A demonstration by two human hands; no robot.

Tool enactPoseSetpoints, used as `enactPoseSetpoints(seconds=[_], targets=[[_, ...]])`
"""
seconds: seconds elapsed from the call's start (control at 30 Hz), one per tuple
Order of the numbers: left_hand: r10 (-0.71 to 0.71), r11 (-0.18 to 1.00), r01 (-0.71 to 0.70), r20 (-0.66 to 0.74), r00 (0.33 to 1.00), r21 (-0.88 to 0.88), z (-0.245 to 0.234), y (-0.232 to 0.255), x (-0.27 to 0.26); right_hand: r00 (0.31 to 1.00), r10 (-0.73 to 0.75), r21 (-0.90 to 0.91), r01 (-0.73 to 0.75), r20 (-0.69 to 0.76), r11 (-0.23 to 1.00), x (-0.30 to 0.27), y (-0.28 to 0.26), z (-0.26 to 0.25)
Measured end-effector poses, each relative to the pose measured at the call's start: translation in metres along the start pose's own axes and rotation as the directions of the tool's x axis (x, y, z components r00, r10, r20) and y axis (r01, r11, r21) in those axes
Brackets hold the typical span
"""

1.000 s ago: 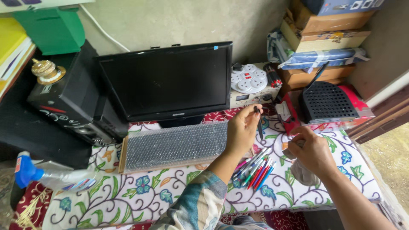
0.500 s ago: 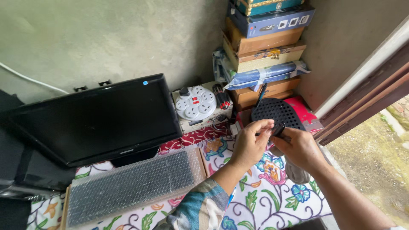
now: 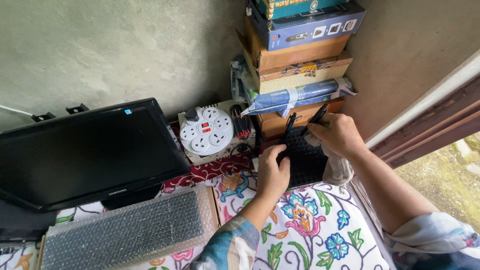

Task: The person wipes a circular plastic component with a cloth and then cleans several pens individually with the same cloth.

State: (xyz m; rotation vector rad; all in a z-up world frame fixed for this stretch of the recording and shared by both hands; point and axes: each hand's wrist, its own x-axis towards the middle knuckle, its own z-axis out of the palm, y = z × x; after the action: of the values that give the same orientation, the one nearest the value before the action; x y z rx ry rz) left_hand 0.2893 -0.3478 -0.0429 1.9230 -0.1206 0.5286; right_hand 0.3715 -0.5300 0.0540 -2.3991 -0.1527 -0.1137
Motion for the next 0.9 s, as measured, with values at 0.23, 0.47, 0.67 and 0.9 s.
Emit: enactPoseSetpoints(seconds=[0.23, 0.47, 0.67, 0.9], targets=[[-0.098, 0.995, 0.097, 0.066, 0.993, 0.020, 0.000, 0.004, 0.005, 0.999, -0.011, -0.087, 0.015, 0.048, 0.996, 0.014, 0.008, 0.010], [-0.140, 0.990, 0.141, 0.094, 0.986, -0.009, -0.002, 0.008, 0.007, 0.995, 0.036, -0.131, -0.024, 0.090, 0.991, 0.015, 0.003, 0.013], [-0.141, 0.990, 0.143, 0.095, 0.985, -0.008, -0.001, 0.005, 0.006, 0.995, 0.036, -0.150, -0.023, 0.089, 0.988, 0.017, 0.008, 0.019], [-0.156, 0.987, 0.157, 0.104, 0.982, -0.009, 0.001, 0.002, 0.005, 0.997, 0.018, -0.165, -0.006, 0.072, 0.986, 0.017, 0.012, 0.026]])
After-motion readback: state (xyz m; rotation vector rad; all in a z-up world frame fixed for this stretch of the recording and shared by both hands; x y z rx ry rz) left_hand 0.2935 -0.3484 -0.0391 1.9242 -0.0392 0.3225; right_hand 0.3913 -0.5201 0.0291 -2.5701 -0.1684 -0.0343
